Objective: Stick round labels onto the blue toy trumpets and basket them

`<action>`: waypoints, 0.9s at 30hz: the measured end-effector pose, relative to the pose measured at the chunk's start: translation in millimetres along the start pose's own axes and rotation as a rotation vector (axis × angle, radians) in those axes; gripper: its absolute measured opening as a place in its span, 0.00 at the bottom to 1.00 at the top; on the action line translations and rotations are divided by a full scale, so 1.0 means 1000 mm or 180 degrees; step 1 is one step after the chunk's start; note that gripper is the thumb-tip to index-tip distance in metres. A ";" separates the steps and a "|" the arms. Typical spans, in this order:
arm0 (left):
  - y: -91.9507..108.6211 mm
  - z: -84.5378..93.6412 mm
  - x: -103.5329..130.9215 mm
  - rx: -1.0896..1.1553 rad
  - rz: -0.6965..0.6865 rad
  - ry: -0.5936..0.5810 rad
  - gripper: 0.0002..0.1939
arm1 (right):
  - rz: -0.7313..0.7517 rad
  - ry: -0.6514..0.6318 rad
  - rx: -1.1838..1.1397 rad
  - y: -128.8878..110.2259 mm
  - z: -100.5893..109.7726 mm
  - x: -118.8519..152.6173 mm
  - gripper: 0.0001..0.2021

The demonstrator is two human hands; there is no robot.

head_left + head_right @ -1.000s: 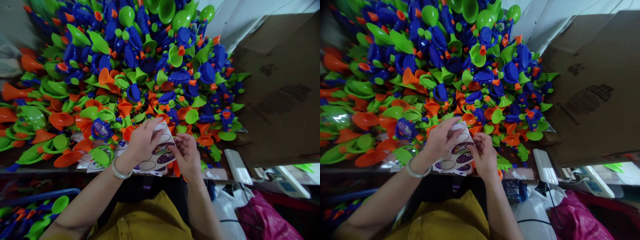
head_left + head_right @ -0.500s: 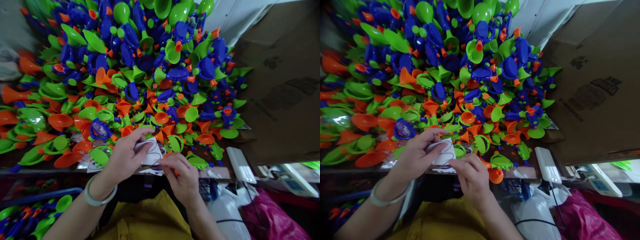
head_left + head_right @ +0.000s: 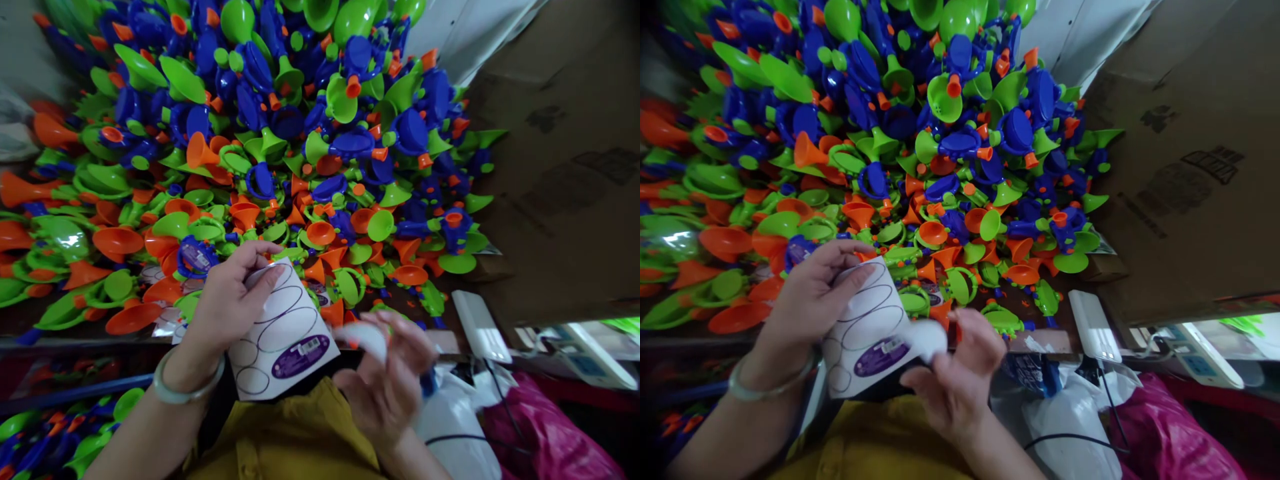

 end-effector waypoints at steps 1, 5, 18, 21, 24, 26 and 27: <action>0.000 -0.001 0.000 0.0057 0.0027 -0.0028 0.13 | -0.0025 0.0015 -0.0042 0.000 0.001 -0.005 0.29; 0.002 -0.003 0.001 0.0098 0.0038 -0.0037 0.13 | -0.0114 0.0081 -0.0237 0.005 0.005 -0.020 0.40; 0.007 -0.005 -0.001 0.0052 -0.0240 0.0227 0.12 | -0.0092 0.0171 -0.0825 0.015 0.001 -0.007 0.41; 0.007 -0.007 -0.004 -0.0018 -0.0217 0.0096 0.13 | -0.0028 0.0249 -0.0726 0.013 0.001 -0.007 0.41; 0.003 -0.012 -0.009 -0.0104 -0.0155 -0.0033 0.13 | 0.0338 0.0297 -0.0454 0.009 0.002 -0.009 0.44; 0.000 -0.015 -0.013 -0.0231 -0.0139 -0.0017 0.12 | 0.0676 0.0304 -0.0181 0.006 0.004 -0.009 0.45; 0.000 -0.017 -0.015 -0.0299 -0.0141 -0.0003 0.12 | 0.0758 0.0288 -0.0050 0.006 0.005 -0.009 0.43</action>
Point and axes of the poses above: each hand's wrist, its own x-axis away from the middle knuckle, its own z-axis out of the back of the hand, y = z × x, the point moved 5 cm from there along -x, towards the middle knuckle, and after that the axes turned 7 degrees about -x, right-handed, at the moved point
